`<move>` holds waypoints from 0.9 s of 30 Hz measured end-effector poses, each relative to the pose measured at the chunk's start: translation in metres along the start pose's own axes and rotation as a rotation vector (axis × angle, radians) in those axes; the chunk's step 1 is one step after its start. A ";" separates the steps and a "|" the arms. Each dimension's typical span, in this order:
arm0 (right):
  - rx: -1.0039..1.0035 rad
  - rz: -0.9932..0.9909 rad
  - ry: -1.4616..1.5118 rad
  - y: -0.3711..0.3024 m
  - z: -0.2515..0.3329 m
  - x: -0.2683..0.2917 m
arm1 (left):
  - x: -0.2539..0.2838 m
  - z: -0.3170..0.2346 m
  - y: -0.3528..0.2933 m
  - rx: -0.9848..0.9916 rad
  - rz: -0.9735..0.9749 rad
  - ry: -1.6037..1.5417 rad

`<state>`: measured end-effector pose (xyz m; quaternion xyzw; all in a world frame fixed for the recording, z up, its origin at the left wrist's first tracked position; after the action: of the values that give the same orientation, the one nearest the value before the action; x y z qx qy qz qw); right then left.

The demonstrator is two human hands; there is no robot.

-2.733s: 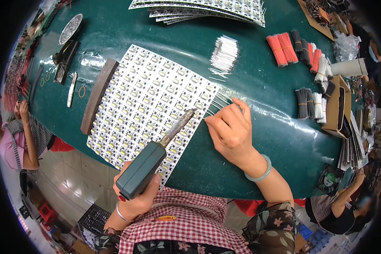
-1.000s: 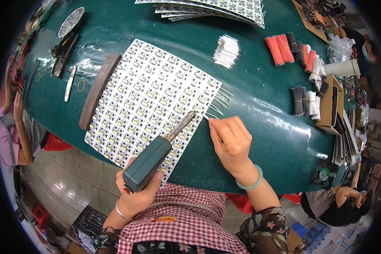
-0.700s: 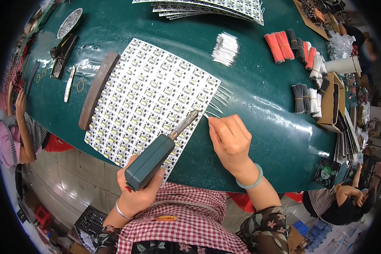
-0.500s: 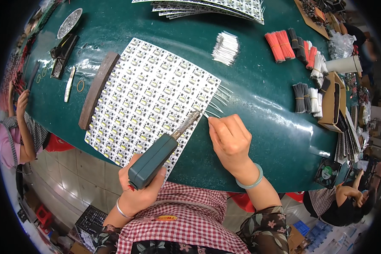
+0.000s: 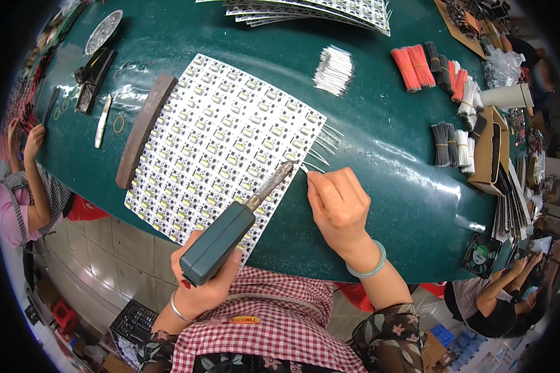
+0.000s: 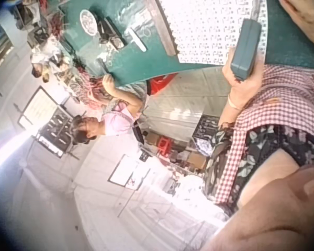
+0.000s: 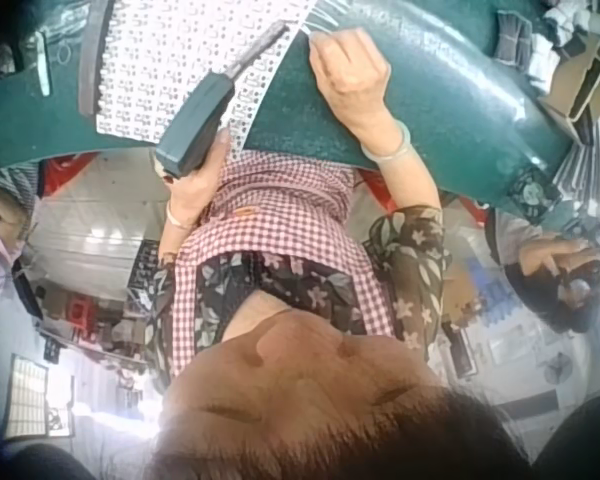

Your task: Applying solder or adhesive to LED panels on a factory assembly line.

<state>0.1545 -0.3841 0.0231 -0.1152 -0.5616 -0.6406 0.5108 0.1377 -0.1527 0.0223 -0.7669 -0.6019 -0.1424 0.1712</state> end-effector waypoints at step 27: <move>-0.071 0.027 0.201 -0.005 -0.007 -0.001 | 0.011 -0.004 -0.007 0.019 -0.010 0.014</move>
<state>0.1537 -0.3898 0.0170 -0.0759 -0.4831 -0.6615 0.5686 0.1334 -0.1438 0.0314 -0.7613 -0.6058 -0.1430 0.1817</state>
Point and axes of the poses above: each hand's wrist, its own y-axis towards the middle knuckle, its own x-axis out of the back of the hand, z = x × y, the point moved 9 cm from there along y, towards the middle knuckle, and after that the axes turned 7 degrees about x, right-handed, at the moved point
